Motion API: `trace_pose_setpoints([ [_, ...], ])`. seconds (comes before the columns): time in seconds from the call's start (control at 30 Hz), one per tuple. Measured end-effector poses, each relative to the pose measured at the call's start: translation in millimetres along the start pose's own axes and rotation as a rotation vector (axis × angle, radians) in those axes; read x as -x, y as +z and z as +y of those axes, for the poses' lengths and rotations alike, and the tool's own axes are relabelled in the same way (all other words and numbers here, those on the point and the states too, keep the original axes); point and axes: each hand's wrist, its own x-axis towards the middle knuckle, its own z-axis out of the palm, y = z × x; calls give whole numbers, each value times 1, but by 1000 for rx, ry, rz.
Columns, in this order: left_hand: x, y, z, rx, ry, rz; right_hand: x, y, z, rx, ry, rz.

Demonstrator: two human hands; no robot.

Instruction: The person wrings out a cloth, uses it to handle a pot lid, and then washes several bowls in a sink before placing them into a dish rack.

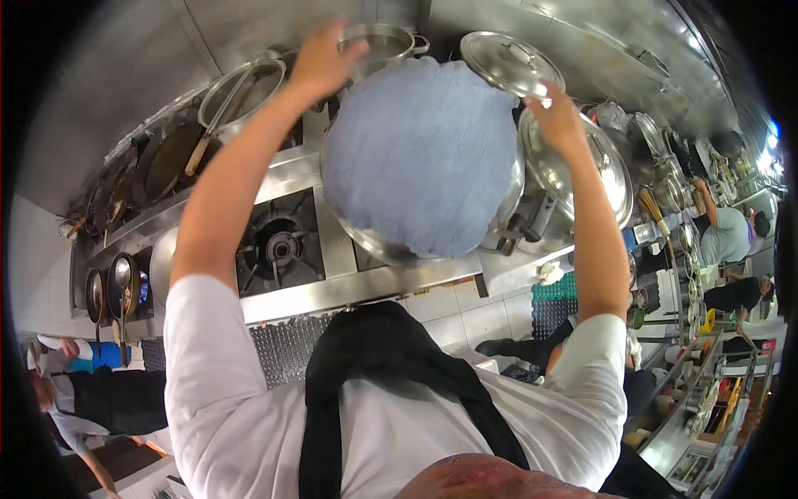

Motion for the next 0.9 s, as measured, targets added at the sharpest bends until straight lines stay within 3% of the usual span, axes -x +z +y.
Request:
trace_pose_setpoints([
  [0.03,20,2,14,101,105,-85,11,1,-19,20,-22,-39],
  [0.07,41,7,26,206,200,-182,18,10,-29,-71,-174,-29],
  [0.1,53,13,38,250,227,-230,23,18,-40,-162,-325,-13],
  [0.17,58,22,58,332,288,-307,26,38,-69,-309,-416,-87],
  [0.27,39,33,72,247,311,-384,10,60,-75,-287,-408,-178],
  [0.3,32,43,70,258,295,-356,0,63,-66,-280,-315,-241],
  [0.43,-1,48,82,361,141,-610,-6,55,-50,-370,-180,-315],
  [0.57,20,49,78,144,172,-374,6,54,-46,-201,-222,-284],
  [0.63,53,32,83,-151,205,-154,8,49,-48,56,-284,-76],
  [0.67,63,30,81,-99,225,-198,11,47,-53,174,-325,14],
  [0.73,77,32,83,-14,229,-270,13,36,-71,-265,-436,-132],
  [0.9,89,31,73,31,195,-226,16,57,-65,-332,-412,-279],
])
